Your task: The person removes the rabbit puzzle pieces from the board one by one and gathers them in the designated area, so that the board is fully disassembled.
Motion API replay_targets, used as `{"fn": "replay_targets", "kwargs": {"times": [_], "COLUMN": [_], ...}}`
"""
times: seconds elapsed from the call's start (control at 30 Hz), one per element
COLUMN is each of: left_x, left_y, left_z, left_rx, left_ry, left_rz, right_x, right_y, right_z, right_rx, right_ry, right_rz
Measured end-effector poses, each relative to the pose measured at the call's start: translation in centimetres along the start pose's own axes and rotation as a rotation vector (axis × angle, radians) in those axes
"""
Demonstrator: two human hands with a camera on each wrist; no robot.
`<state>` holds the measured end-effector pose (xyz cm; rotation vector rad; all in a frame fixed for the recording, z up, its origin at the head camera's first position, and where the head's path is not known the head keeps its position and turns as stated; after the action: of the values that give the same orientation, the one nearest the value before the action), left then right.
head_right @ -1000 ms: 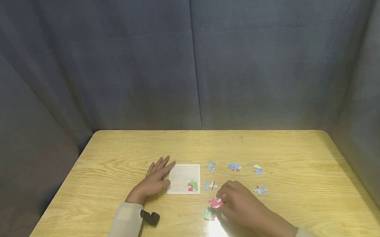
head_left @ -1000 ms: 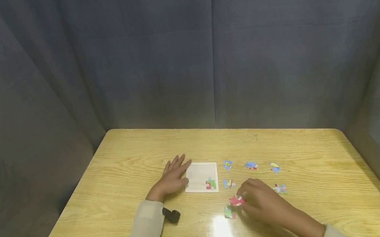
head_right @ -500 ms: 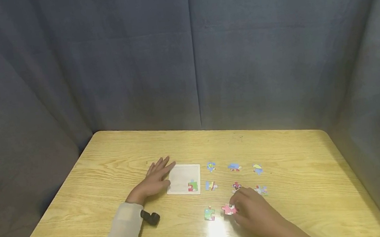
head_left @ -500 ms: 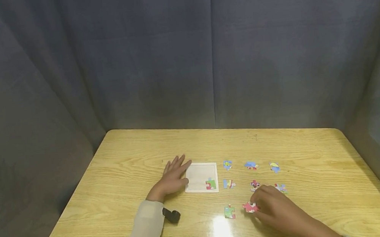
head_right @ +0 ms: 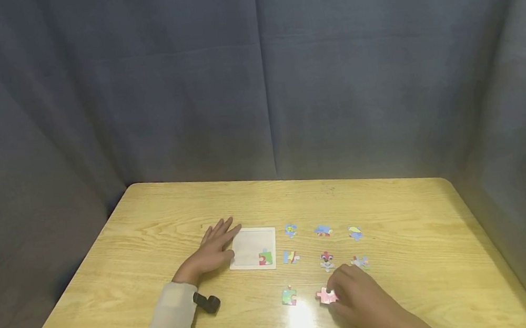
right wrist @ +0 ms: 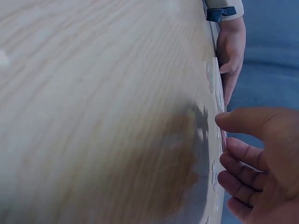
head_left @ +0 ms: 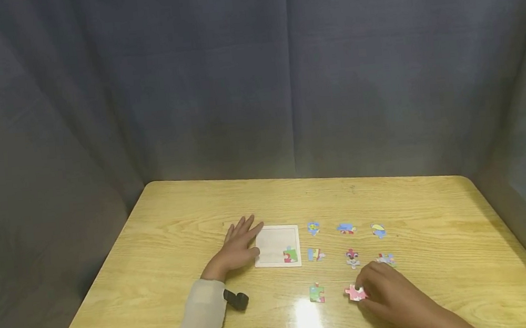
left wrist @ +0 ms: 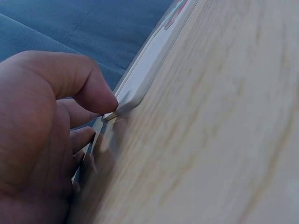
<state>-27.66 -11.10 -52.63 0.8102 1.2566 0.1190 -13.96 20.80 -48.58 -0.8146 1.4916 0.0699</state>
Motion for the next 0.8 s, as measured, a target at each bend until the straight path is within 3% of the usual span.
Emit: {"fn": "replay_targets", "kwargs": {"times": [0.47,0.8], "left_x": [-0.15,-0.19], "left_y": [0.12,0.19], "left_z": [0.21,0.25], "left_rx": [0.005,0.006], "left_ry": [0.014,0.009], "left_rz": [-0.004,0.011], "right_x": [0.67,0.68], "right_y": [0.45,0.50], "right_z": [0.55,0.51], "right_rx": [-0.055,-0.046], "right_ry": [0.042,0.048], "right_rz": [0.027,0.075]}}
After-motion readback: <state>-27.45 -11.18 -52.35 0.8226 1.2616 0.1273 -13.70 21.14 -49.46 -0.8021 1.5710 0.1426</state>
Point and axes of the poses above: each hand's wrist, its own z-axis away from the middle knuckle, its own x-axis out of the palm, y = z × x, the point moved 6 cm from there along -z, towards the middle knuckle, and after that the axes turned 1 degree about -y, right-handed, at the moved point
